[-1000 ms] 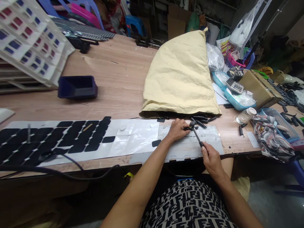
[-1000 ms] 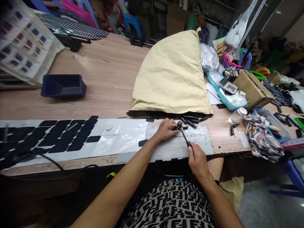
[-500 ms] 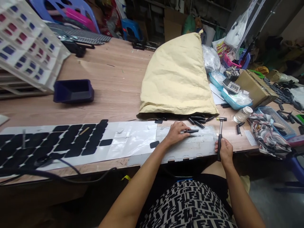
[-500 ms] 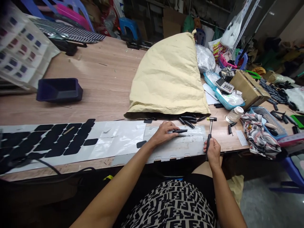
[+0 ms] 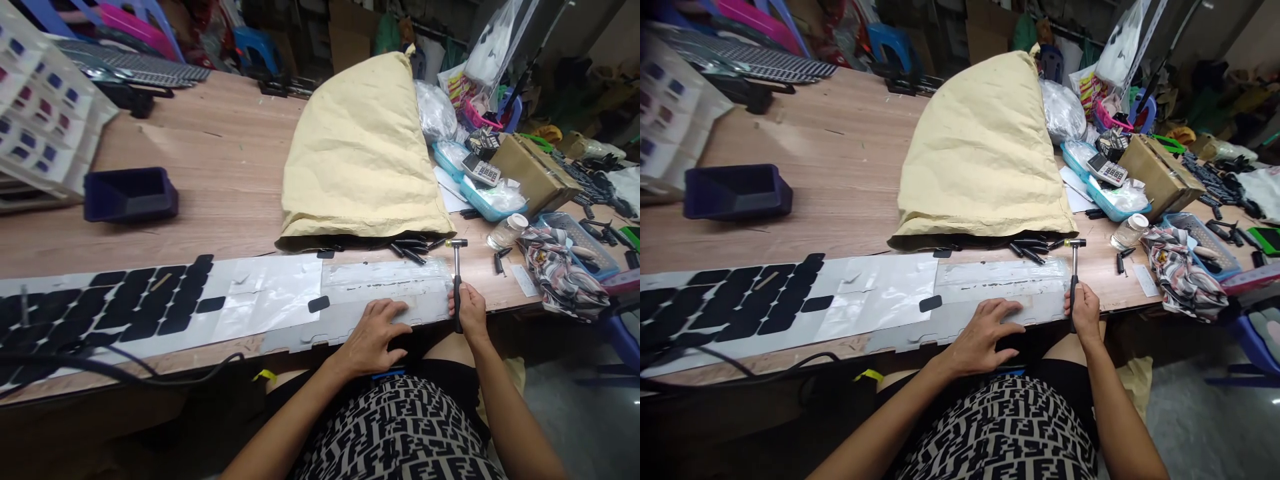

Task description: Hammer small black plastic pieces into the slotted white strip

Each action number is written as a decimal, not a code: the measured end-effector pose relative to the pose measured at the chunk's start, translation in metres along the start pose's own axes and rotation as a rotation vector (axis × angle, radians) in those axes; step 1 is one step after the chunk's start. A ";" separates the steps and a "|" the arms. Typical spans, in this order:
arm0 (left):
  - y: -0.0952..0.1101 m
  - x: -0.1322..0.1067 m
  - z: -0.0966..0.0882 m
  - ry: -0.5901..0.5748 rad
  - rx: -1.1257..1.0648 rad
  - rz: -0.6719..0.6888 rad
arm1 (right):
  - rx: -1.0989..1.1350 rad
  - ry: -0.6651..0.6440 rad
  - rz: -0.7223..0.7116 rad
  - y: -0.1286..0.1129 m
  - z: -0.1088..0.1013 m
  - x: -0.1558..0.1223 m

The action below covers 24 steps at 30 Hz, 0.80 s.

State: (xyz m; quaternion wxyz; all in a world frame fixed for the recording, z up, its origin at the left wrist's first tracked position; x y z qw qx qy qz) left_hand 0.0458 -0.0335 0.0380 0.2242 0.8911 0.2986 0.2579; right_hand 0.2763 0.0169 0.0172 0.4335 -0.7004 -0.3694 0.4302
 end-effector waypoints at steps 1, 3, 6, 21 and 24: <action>-0.009 0.005 -0.006 0.034 -0.017 -0.031 | -0.002 0.002 0.000 -0.001 0.000 0.000; -0.038 0.017 -0.023 0.135 -0.013 -0.153 | -0.004 0.011 0.002 -0.002 0.000 -0.002; -0.096 0.033 -0.053 0.304 0.095 -0.425 | -0.013 0.006 0.001 -0.005 0.001 -0.004; -0.137 0.039 -0.063 0.238 0.088 -0.578 | -0.013 -0.002 -0.040 -0.003 0.002 -0.005; -0.134 0.045 -0.051 0.234 -0.018 -0.502 | -0.085 -0.006 -0.058 -0.007 0.004 -0.010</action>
Point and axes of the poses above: each hand's wrist, its own x-axis towards the middle knuckle, its own z-axis out of the palm, y = z × x, the point moved 10 cm from there along x, towards the middle knuckle, and after that the axes turned 10 degrees about z, right-handed, at the moved point
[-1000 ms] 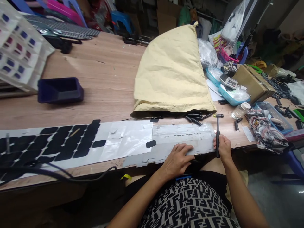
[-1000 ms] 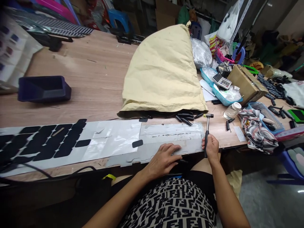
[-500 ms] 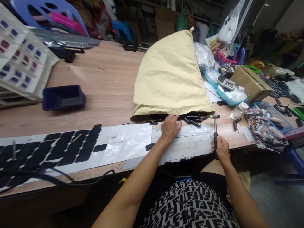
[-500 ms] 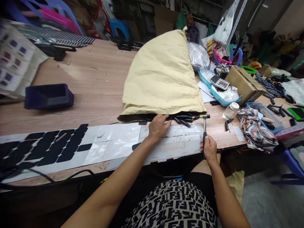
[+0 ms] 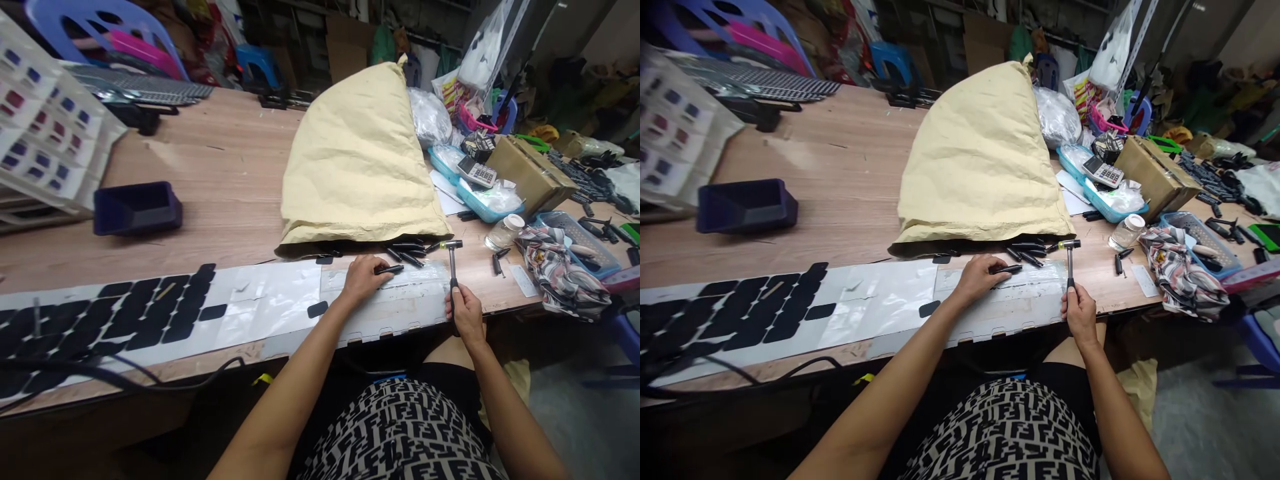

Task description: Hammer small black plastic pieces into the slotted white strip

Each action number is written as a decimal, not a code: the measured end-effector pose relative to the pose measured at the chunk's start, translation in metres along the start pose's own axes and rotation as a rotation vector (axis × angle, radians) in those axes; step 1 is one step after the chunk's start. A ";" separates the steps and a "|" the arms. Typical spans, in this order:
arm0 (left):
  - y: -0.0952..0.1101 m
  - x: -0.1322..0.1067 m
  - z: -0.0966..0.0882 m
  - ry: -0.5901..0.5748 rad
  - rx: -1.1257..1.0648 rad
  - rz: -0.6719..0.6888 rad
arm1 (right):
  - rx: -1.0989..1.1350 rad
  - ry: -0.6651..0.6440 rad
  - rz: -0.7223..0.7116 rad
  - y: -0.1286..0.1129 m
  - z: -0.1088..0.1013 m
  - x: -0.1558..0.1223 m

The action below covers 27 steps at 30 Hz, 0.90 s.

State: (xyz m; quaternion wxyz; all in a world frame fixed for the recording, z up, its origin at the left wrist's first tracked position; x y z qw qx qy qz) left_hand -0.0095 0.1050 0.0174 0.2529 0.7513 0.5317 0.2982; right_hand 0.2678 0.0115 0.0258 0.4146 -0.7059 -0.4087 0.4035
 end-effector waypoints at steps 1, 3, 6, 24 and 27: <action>0.000 0.001 0.002 0.013 -0.011 0.015 | -0.046 -0.011 -0.014 -0.003 0.002 -0.003; -0.002 0.002 0.004 0.036 -0.015 0.032 | -0.150 -0.040 -0.067 -0.011 0.008 -0.013; -0.004 0.002 0.006 0.040 -0.014 0.048 | -0.293 -0.068 -0.211 -0.032 0.021 -0.032; -0.005 0.003 0.007 0.052 -0.004 0.059 | -0.552 -0.099 -0.537 -0.060 0.059 -0.062; -0.005 0.002 0.007 0.053 -0.009 0.055 | -0.565 -0.139 -0.536 -0.057 0.066 -0.062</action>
Point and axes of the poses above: each hand's wrist, its own x-axis towards the middle knuckle, its own z-axis out of the palm, y = z × x, the point moved 10 cm from there along x, towards the middle knuckle, and after that the axes turned 10 degrees about z, right-handed, at the moved point
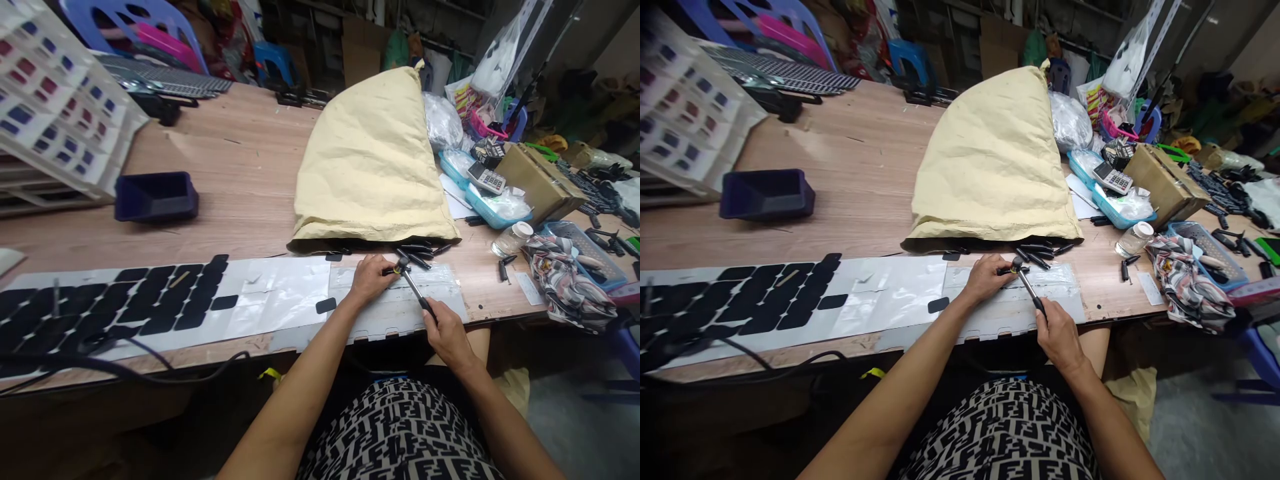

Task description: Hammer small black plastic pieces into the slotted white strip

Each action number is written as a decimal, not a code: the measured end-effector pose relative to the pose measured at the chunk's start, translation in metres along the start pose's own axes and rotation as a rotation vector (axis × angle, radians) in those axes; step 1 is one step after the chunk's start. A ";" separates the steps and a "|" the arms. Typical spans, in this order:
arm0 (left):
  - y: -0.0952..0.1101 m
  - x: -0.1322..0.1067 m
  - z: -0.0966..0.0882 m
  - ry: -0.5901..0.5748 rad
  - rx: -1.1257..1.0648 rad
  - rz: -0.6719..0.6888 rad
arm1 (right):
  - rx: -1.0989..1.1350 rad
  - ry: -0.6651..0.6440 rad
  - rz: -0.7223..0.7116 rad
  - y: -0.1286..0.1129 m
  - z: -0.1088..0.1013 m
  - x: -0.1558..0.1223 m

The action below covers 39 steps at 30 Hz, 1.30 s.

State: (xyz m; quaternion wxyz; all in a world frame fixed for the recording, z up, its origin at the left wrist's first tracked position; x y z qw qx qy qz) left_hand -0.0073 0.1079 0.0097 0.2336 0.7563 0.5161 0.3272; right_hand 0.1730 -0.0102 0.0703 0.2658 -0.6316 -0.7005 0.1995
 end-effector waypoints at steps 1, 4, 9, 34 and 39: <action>0.001 0.000 0.000 -0.001 -0.001 0.000 | 0.003 -0.006 0.006 0.002 0.001 0.001; 0.002 0.000 -0.001 -0.003 0.002 0.002 | 0.021 0.049 0.048 0.018 -0.008 0.005; 0.005 0.002 -0.005 -0.024 -0.003 -0.006 | -0.071 0.327 0.149 0.062 -0.046 0.014; 0.044 0.022 -0.004 0.017 0.318 0.257 | 0.141 0.337 0.387 0.124 -0.056 0.020; 0.033 0.047 0.006 -0.095 0.404 0.256 | 0.129 0.335 0.379 0.123 -0.056 0.019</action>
Point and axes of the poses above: each hand's wrist, its own x-axis towards the middle knuckle, its own z-axis out of the palm, y = z × x, the point moved 10 cm from there along x, towards the middle knuckle, and after that the axes turned 10 degrees about z, right-handed, at the moved point
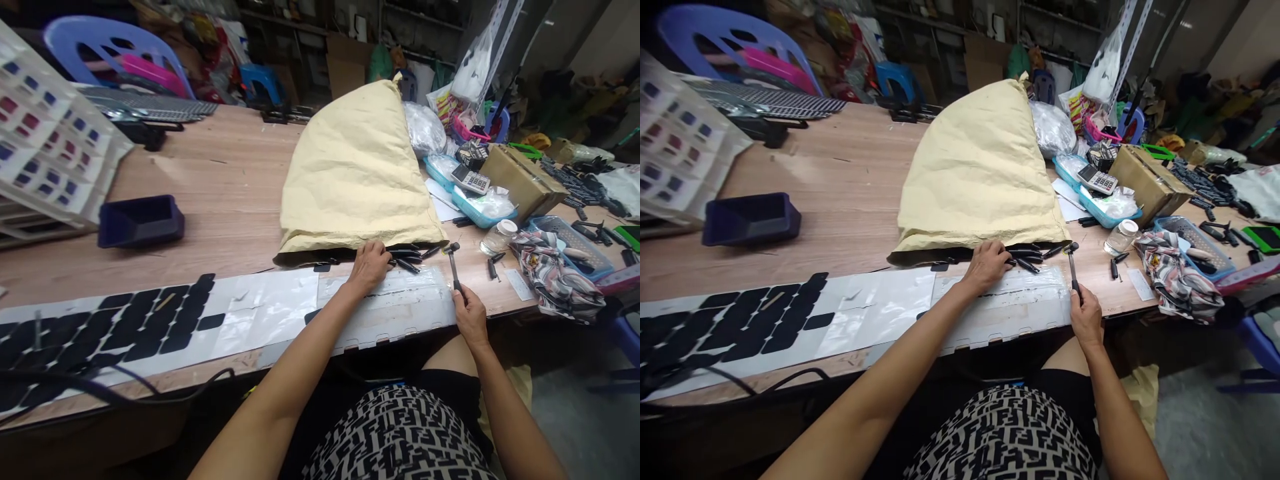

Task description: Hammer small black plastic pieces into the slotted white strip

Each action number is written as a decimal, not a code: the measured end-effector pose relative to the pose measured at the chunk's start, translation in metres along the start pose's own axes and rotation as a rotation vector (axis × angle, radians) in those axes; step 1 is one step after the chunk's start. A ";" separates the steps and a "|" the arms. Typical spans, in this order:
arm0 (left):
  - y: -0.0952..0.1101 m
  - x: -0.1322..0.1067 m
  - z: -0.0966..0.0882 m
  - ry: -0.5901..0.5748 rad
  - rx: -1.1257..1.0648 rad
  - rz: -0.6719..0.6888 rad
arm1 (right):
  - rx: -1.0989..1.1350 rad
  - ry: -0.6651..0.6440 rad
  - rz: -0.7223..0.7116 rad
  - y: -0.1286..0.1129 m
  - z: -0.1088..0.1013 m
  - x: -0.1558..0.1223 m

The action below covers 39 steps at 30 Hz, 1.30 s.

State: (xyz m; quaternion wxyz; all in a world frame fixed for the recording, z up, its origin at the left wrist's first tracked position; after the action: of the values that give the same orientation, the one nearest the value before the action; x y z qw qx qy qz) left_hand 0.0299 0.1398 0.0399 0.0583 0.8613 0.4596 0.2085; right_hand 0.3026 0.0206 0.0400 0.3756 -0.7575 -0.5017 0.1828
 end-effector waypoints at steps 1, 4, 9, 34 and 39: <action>0.001 -0.003 0.001 -0.016 -0.008 -0.004 | -0.005 0.001 -0.003 0.000 0.000 0.000; 0.005 -0.019 0.003 -0.053 -0.099 -0.010 | -0.025 0.000 -0.008 -0.001 0.000 0.001; -0.010 -0.048 0.003 0.023 -0.281 -0.121 | -0.068 0.026 -0.062 -0.016 -0.003 -0.010; -0.025 -0.050 0.006 0.093 -0.354 -0.189 | -0.069 -0.289 -0.281 -0.091 0.055 -0.082; -0.026 -0.051 0.005 0.079 -0.364 -0.215 | -0.090 -0.350 -0.251 -0.092 0.065 -0.084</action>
State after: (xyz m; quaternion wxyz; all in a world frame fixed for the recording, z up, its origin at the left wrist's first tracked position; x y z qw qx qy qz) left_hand -0.0133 0.1135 0.0119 0.2166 0.7737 0.5057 0.3142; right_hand 0.1667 -0.0100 0.0584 0.2685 -0.6617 -0.6574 0.2407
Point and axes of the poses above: each hand's wrist, its own x-axis towards the middle knuckle, its own z-axis out of the palm, y = z × x, the point moved 10 cm from there along x, towards the middle knuckle, and after that the axes turned 10 degrees about z, right-handed, at the moved point
